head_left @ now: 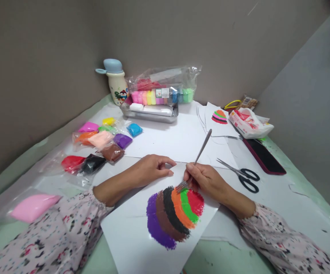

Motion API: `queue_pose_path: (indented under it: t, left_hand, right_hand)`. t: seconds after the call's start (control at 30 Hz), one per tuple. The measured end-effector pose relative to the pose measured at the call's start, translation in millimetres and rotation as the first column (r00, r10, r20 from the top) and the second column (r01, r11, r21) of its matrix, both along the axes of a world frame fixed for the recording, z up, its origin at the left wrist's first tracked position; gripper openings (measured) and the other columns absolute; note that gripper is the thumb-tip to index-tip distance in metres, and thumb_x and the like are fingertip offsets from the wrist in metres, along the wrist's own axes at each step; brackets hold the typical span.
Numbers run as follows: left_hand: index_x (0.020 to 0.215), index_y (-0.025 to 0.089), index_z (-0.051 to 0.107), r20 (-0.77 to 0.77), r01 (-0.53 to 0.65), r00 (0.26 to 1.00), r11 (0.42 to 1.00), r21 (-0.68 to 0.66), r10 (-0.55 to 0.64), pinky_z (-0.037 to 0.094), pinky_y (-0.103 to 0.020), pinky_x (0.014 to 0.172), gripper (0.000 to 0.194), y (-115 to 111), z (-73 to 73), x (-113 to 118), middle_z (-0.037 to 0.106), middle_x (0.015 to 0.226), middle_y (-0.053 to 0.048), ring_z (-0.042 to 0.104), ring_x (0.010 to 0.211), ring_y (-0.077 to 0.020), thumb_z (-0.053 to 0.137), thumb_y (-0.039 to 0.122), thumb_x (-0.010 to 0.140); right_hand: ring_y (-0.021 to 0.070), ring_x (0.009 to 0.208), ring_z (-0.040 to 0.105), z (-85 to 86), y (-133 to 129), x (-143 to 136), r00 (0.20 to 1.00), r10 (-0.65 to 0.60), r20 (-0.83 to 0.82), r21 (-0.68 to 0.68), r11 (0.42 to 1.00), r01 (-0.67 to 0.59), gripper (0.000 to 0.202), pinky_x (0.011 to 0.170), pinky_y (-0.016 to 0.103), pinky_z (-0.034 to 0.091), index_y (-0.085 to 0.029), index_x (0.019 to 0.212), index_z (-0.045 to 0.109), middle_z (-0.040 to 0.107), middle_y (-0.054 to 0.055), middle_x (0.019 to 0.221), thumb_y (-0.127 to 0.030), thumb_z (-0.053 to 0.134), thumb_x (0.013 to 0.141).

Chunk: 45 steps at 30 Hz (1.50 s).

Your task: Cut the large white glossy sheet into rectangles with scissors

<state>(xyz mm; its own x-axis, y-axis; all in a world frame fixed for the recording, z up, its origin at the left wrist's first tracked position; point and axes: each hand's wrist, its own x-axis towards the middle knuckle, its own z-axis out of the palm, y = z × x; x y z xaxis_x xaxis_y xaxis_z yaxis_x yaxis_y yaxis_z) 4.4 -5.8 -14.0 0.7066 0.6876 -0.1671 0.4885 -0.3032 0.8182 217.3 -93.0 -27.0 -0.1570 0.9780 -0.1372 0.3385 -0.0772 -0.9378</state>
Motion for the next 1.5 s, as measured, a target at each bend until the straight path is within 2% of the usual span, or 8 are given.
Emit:
queue_pose_path:
  t: [0.7,0.8,0.9,0.97,1.07,1.13,1.33,1.5]
  left_hand:
    - [0.114,0.022,0.075,0.043,-0.009,0.999,1.0,0.014,0.009,0.034,-0.024,0.059,0.037,1,-8.2,-1,0.055,0.065,0.005,0.047,0.061,-0.0136,0.068,0.039,0.081]
    - [0.113,0.022,0.075,0.057,-0.019,0.998,1.0,-0.009,0.019,0.033,-0.024,0.057,0.037,1,-9.4,-1,0.054,0.064,0.005,0.045,0.06,-0.0131,0.069,0.038,0.08]
    - [0.113,0.021,0.075,0.08,-0.033,0.996,0.998,-0.061,0.038,0.031,-0.024,0.055,0.039,2,-6.8,-1,0.051,0.063,0.006,0.042,0.058,-0.0126,0.069,0.039,0.079]
    - [0.113,0.02,0.075,0.106,-0.034,0.993,0.994,-0.103,0.045,0.03,-0.024,0.054,0.04,3,-3.9,-2,0.049,0.061,0.006,0.04,0.056,-0.0122,0.07,0.04,0.079]
    - [0.111,0.019,0.075,0.147,-0.041,0.987,0.988,-0.148,0.063,0.028,-0.025,0.053,0.041,5,0.2,-4,0.044,0.059,0.007,0.036,0.054,-0.0116,0.071,0.041,0.077]
    - [0.112,0.019,0.075,0.168,-0.05,0.982,0.983,-0.175,0.08,0.027,-0.025,0.052,0.042,7,1.7,-5,0.042,0.059,0.008,0.035,0.054,-0.0113,0.072,0.042,0.077]
    - [0.107,0.018,0.075,0.253,-0.129,0.947,0.958,-0.257,0.196,0.025,-0.025,0.052,0.039,8,1.0,-6,0.042,0.059,0.008,0.037,0.055,-0.0109,0.076,0.041,0.075]
    - [0.105,0.021,0.074,0.372,-0.174,0.867,0.902,-0.396,0.331,0.038,-0.026,0.063,0.037,12,-2.3,-8,0.066,0.075,0.002,0.057,0.067,-0.015,0.08,0.041,0.073]
  right_hand:
    - [0.012,0.049,0.053,1.5,1,-1,0.998,-0.015,0.066,0.037,0.999,0.013,0.057,0.054,0.026,0.042,-0.021,0.074,0.063,0.058,-0.002,0.056,-0.068,0.038,0.096]
    - [0.0119,0.048,0.053,1.2,1,-1,0.999,-0.031,0.013,0.017,0.999,0.031,0.056,0.053,0.026,0.041,-0.02,0.073,0.063,0.058,-0.002,0.056,-0.068,0.042,0.095]
    - [0.0117,0.045,0.051,2.7,3,4,0.978,-0.116,-0.173,-0.015,0.993,0.115,0.054,0.049,0.026,0.038,-0.02,0.072,0.063,0.057,-0.002,0.053,-0.067,0.047,0.093]
    - [0.0119,0.045,0.051,4.4,6,11,0.937,-0.209,-0.28,0.026,0.974,0.225,0.051,0.049,0.026,0.036,-0.02,0.074,0.063,0.057,-0.003,0.052,-0.066,0.051,0.093]
    - [0.0126,0.055,0.056,5.0,12,20,0.876,-0.318,-0.363,0.116,0.917,0.381,0.043,0.053,0.025,0.039,-0.021,0.08,0.064,0.062,-0.002,0.062,-0.062,0.058,0.091]
    - [0.0139,0.063,0.06,3.5,16,24,0.855,-0.351,-0.382,0.13,0.895,0.426,0.04,0.057,0.026,0.042,-0.021,0.084,0.064,0.065,0.0,0.071,-0.06,0.062,0.089]
    - [0.0191,0.077,0.064,-0.4,18,23,0.898,-0.324,-0.299,0.071,0.931,0.359,0.041,0.069,0.031,0.047,-0.02,0.093,0.066,0.068,0.004,0.082,-0.061,0.062,0.088]
    - [0.0187,0.083,0.061,2.0,16,23,0.932,-0.264,-0.249,0.001,0.962,0.273,0.038,0.073,0.03,0.045,-0.022,0.097,0.068,0.068,0.003,0.089,-0.058,0.066,0.086]
